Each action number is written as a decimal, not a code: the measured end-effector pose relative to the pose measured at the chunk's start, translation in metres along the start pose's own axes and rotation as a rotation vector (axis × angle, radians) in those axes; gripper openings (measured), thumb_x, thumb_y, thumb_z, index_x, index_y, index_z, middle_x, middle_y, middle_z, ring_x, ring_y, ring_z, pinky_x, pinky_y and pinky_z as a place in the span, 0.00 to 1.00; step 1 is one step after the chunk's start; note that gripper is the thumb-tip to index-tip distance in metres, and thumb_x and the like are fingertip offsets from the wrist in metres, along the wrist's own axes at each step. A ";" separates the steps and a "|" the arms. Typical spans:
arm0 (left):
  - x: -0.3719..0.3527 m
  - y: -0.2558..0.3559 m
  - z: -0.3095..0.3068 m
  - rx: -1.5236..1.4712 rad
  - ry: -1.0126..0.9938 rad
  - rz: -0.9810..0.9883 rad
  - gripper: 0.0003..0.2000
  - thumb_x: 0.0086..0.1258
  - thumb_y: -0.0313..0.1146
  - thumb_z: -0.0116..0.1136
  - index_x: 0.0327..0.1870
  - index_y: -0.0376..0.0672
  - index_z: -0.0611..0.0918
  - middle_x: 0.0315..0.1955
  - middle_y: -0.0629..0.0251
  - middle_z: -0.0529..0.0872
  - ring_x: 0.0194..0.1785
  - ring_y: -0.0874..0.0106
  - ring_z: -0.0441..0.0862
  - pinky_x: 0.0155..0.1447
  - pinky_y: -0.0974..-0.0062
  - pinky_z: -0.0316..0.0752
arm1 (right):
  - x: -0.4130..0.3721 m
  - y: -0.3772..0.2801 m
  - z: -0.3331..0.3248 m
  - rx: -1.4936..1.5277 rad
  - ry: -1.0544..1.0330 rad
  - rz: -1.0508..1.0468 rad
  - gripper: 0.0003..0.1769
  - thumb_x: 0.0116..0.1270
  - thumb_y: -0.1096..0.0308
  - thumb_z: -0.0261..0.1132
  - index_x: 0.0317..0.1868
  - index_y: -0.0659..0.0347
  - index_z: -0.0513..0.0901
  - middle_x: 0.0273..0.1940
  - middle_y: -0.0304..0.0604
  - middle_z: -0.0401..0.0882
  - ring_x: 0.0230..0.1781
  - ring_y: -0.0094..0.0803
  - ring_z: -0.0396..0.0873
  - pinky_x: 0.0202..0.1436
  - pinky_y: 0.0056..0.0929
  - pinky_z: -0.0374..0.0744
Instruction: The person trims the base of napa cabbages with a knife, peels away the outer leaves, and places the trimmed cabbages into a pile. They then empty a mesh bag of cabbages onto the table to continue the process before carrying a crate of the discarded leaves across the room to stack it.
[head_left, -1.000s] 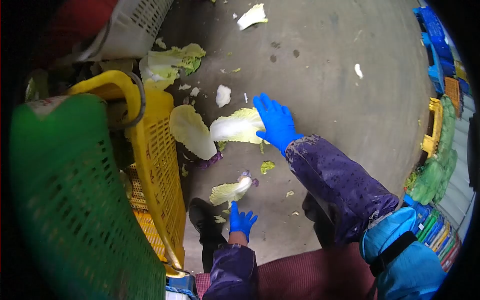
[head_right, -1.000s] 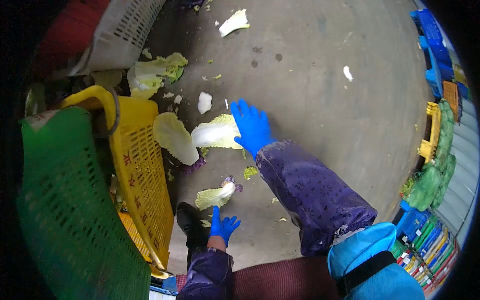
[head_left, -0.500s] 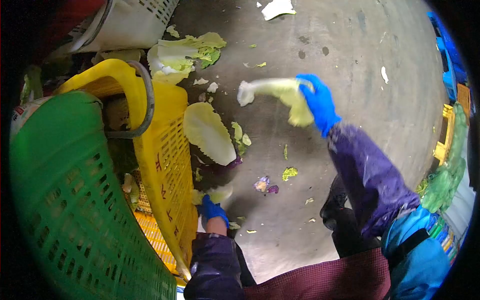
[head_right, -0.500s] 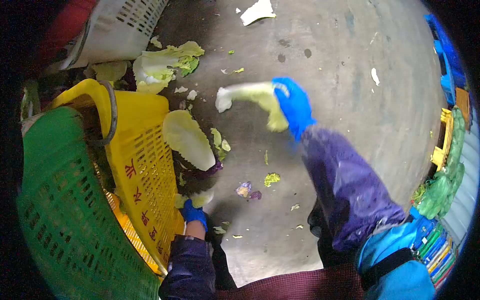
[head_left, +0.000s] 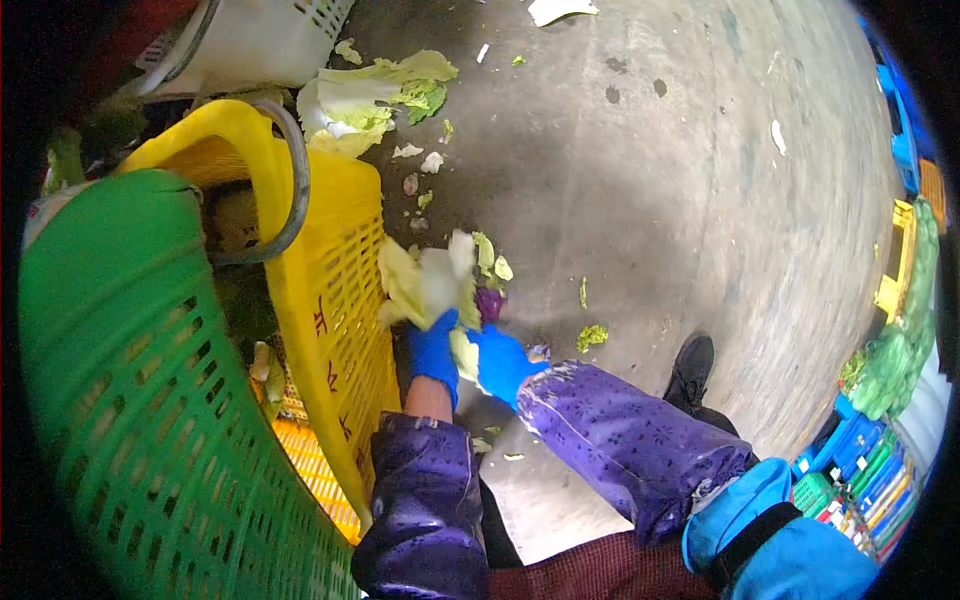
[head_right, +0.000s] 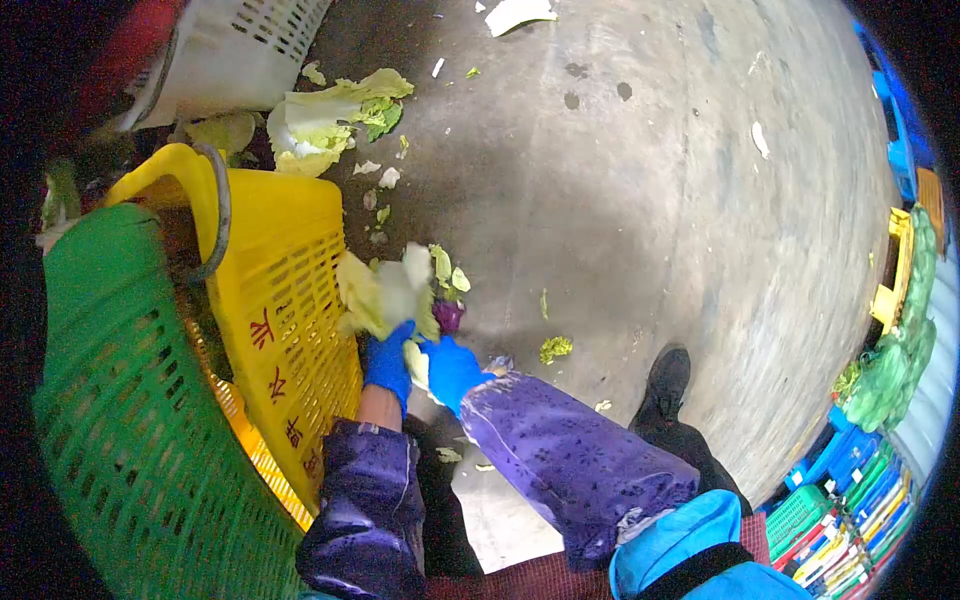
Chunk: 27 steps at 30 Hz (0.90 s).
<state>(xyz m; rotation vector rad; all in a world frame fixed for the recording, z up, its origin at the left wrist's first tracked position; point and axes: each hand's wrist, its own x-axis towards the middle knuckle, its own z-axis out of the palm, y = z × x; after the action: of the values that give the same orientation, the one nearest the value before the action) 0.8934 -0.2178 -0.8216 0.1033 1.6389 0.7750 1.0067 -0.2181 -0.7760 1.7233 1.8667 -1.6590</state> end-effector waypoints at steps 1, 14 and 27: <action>-0.003 -0.021 -0.021 -0.140 0.001 -0.243 0.25 0.60 0.31 0.59 0.59 0.40 0.68 0.47 0.62 0.77 0.44 0.66 0.77 0.44 0.68 0.75 | -0.009 -0.005 -0.003 0.076 -0.215 0.037 0.17 0.59 0.59 0.59 0.48 0.53 0.74 0.39 0.56 0.76 0.34 0.51 0.78 0.32 0.43 0.76; -0.365 0.169 0.042 -0.342 0.140 -0.027 0.11 0.58 0.25 0.63 0.41 0.39 0.76 0.32 0.69 0.80 0.32 0.79 0.77 0.32 0.80 0.73 | -0.287 -0.146 -0.191 0.026 0.079 -0.614 0.22 0.53 0.70 0.63 0.51 0.60 0.77 0.50 0.46 0.76 0.49 0.44 0.74 0.53 0.37 0.72; -0.548 0.348 -0.289 -0.360 0.875 0.780 0.21 0.64 0.32 0.58 0.56 0.35 0.70 0.51 0.62 0.75 0.51 0.72 0.74 0.55 0.74 0.70 | -0.139 -0.416 -0.404 0.633 0.440 -0.340 0.32 0.66 0.59 0.56 0.65 0.64 0.58 0.63 0.46 0.60 0.60 0.33 0.63 0.62 0.31 0.63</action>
<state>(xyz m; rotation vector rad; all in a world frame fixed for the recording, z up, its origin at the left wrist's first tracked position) 0.6408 -0.3340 -0.1683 0.1630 2.2557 1.8935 0.9654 0.0887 -0.2663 2.2532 2.0437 -2.3586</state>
